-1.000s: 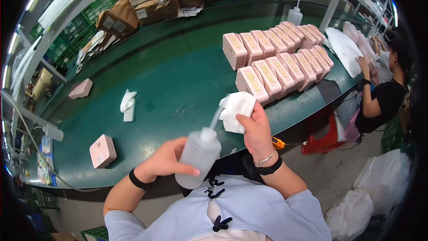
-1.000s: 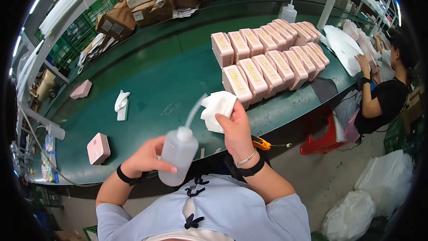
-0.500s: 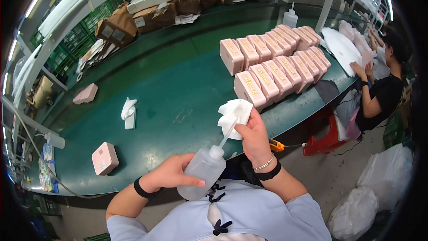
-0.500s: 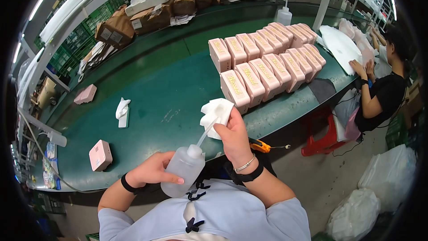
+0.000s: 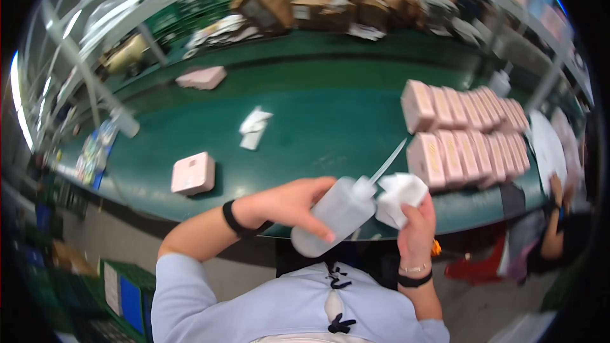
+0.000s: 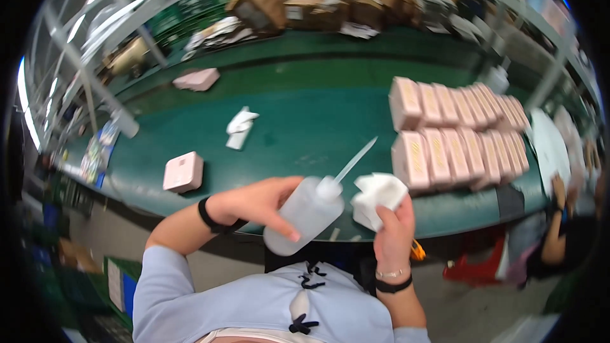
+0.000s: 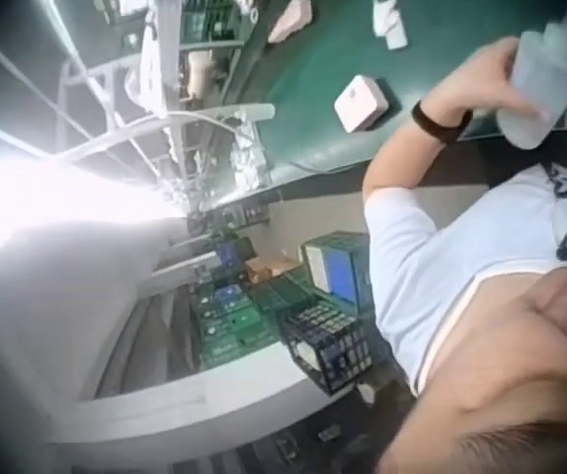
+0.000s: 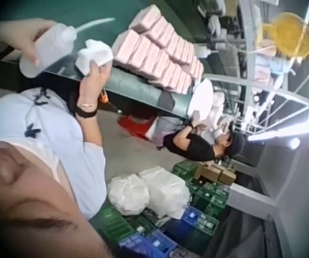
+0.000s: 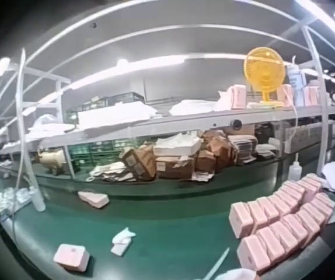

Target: The person picks up a pink device, blows air on it with a nozzle, and wipes the surfaces with a cloth. They then wet a cloth from a bottle and repeat the process on several more devices, placing each into a row of finished items.

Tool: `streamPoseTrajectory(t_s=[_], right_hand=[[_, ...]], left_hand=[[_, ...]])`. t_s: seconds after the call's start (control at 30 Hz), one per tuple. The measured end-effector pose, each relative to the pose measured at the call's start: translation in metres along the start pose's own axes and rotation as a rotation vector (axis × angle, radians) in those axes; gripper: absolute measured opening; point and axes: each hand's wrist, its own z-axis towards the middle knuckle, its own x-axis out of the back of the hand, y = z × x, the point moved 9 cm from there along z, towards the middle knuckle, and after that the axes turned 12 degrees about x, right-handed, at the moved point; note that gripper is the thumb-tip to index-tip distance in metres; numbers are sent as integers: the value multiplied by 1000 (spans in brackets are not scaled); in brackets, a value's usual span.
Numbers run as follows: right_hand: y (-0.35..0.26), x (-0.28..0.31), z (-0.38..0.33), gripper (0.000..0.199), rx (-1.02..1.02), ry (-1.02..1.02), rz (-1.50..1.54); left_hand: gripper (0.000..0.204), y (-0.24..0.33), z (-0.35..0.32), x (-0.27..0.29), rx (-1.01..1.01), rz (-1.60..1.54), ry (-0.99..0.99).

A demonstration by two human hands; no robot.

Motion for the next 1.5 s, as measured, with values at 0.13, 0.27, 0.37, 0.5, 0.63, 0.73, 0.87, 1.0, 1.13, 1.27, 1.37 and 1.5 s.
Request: streamPoseTrajectory(t_s=[0.13,0.27,0.37,0.5,0.63,0.73,0.87,1.0,1.13,1.27,1.37,1.5], right_hand=[[4,4,-12,51,-57,-30,-52],[18,-11,-25,48,-102,-100,-121],[30,-12,-34,44,-183,-171,-204],[33,-10,-37,39,-202,-240,-272],[42,2,-34,37,-218,-278,-363],[49,7,-35,35,-191,-332,-451],[50,8,-33,31,-147,-392,-544],[44,15,-29,29,-107,-362,-578],[42,-4,-30,25,-151,-390,-541],[34,5,-27,25,-159,-340,-587],[37,11,-28,25,-148,-311,-575],[45,16,-31,26,-121,-288,-524]], left_hand=[[85,52,28,58,-194,-106,192],[88,47,78,129,-322,-17,575],[95,33,99,160,-305,-3,799],[98,1,119,184,-251,-9,873],[97,-25,107,205,-17,35,826],[85,-39,48,282,-36,-317,1078],[63,-94,-11,376,24,-846,1359],[57,-147,2,440,-139,-1310,1263],[57,-229,-37,530,-315,-1342,1552],[54,-221,2,525,-196,-1393,1468],[55,-195,1,515,-161,-1302,1381],[55,-158,-61,497,-53,-1016,1317]])
